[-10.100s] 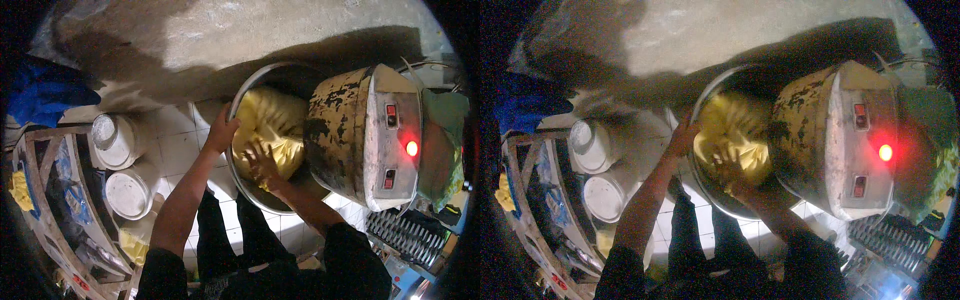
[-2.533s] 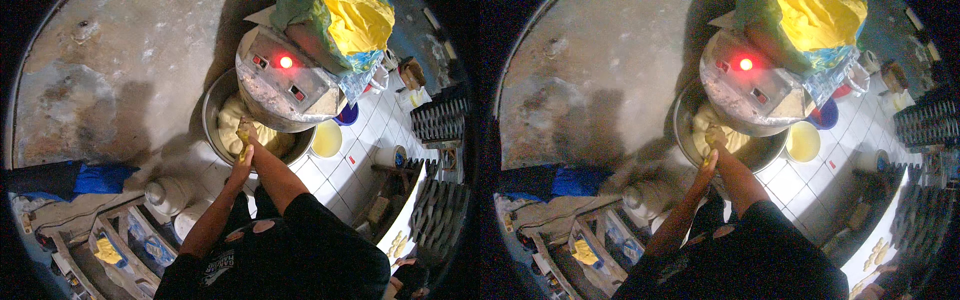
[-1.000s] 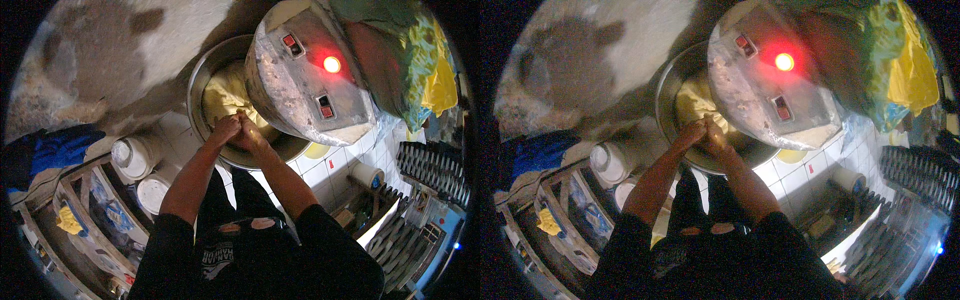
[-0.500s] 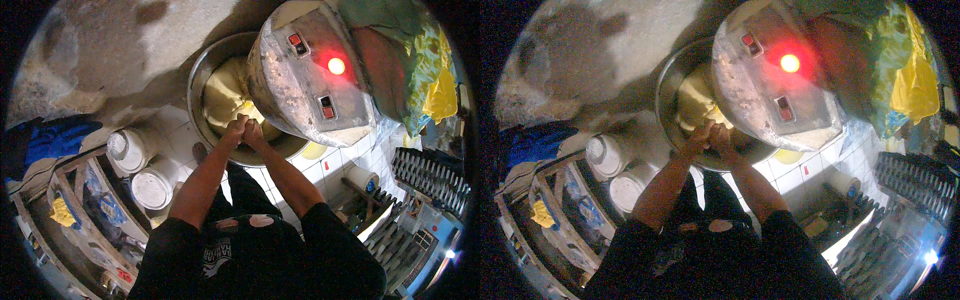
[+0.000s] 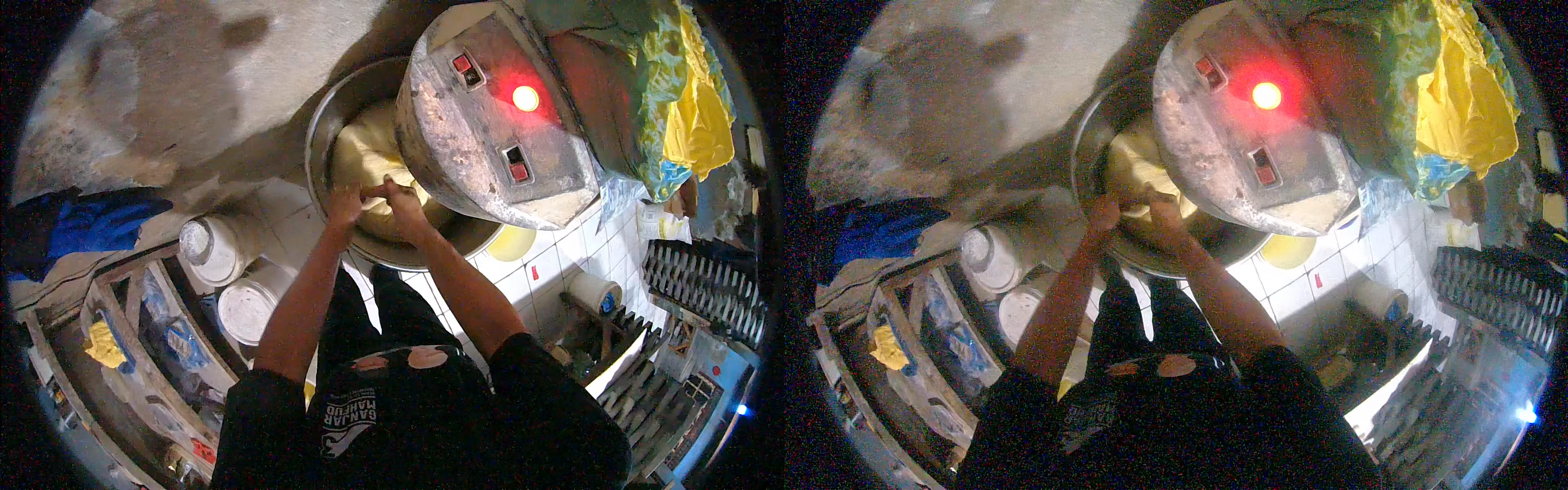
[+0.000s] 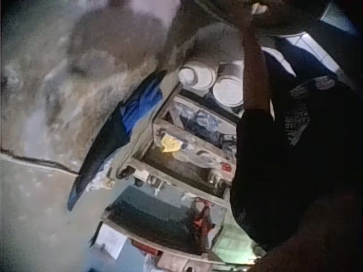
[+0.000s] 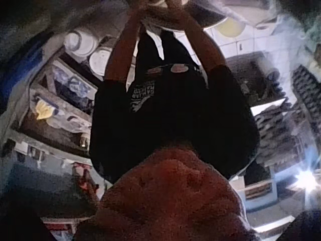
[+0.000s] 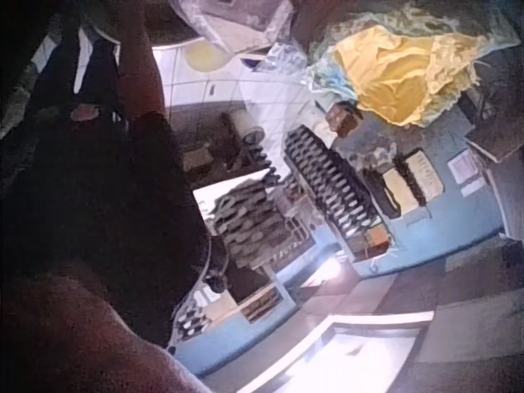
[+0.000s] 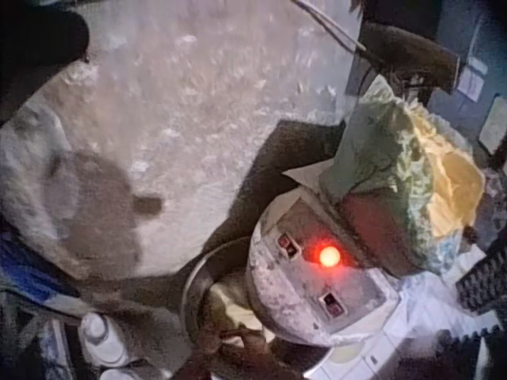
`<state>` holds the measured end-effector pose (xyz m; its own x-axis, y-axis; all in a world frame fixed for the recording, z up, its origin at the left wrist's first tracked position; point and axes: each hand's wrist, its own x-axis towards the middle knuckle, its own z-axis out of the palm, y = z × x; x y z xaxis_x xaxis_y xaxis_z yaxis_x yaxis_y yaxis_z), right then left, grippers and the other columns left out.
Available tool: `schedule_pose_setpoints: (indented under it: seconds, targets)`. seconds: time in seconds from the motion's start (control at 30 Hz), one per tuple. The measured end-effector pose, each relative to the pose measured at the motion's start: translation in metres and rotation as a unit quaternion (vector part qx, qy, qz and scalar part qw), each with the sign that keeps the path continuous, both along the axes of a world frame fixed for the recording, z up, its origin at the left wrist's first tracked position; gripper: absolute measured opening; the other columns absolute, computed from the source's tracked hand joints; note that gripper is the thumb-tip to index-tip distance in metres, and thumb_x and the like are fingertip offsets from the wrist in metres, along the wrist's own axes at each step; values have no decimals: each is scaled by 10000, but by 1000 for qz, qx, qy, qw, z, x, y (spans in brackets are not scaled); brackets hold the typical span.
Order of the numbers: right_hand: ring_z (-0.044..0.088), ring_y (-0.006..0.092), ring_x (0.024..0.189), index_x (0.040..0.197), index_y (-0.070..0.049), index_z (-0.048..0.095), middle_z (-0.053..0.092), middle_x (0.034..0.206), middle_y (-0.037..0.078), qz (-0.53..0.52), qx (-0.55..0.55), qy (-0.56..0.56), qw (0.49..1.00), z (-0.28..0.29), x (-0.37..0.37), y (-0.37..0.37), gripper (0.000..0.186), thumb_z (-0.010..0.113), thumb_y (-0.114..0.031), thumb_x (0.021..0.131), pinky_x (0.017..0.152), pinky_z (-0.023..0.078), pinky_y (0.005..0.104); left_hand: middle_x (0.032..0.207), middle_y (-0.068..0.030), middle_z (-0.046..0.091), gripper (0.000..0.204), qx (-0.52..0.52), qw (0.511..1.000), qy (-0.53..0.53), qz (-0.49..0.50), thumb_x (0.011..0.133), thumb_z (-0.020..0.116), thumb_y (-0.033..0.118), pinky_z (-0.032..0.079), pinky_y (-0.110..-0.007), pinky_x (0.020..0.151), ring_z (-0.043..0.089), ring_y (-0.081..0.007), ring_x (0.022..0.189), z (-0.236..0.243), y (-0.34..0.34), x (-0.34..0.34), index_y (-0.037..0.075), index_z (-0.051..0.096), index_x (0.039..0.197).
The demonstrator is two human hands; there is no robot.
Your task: The person prepares bread dough by scraping it from a large mixer bowl, washing their hands and a basin, and then portioning and rolling the dough on a table.
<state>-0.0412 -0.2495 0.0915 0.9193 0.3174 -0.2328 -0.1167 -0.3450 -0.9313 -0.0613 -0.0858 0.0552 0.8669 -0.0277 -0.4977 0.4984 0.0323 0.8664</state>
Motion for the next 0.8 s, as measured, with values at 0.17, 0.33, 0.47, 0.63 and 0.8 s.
schedule_pose_setpoints:
  seconds: [0.17,0.33,0.47,0.63,0.8]
  targets:
    - [658,233,906,1017,-60,693,711,981,130,-223,-71,195,952,-114,30,-9,450,442,-433,1008,845,476,381,1383,-266,505,563,207,969,-62,-118,1040,323,438,389,-470,1042,450,-464,1286,68,-87,-63,15,506,1365]
    - [701,302,767,839,-72,735,735,818,119,-238,-467,19,851,-45,31,56,633,320,-521,1007,819,488,447,1286,-274,548,697,44,999,-3,1,944,491,546,429,-427,965,535,-354,1194,53,-86,-39,-49,521,1305]
    - [705,336,781,865,-90,736,732,838,129,-89,-456,-71,883,-53,39,23,650,323,-579,981,835,491,481,1059,-180,650,656,8,997,75,-2,862,629,508,469,-398,858,613,-305,989,45,-81,-7,-56,571,1191]
    - [705,280,774,914,-85,713,716,853,127,14,-323,-14,946,-77,35,-20,323,631,-384,825,799,536,470,989,-145,654,573,165,972,-136,-100,861,655,472,470,-375,827,607,-271,931,43,-72,13,-30,613,1135]
    - [565,230,1222,1303,-78,536,615,1264,98,262,-486,-84,829,-8,5,-8,622,661,-444,815,1082,331,602,969,-132,643,515,171,926,-320,-102,909,593,476,466,-368,809,589,-239,886,-11,-43,10,-6,649,1084]
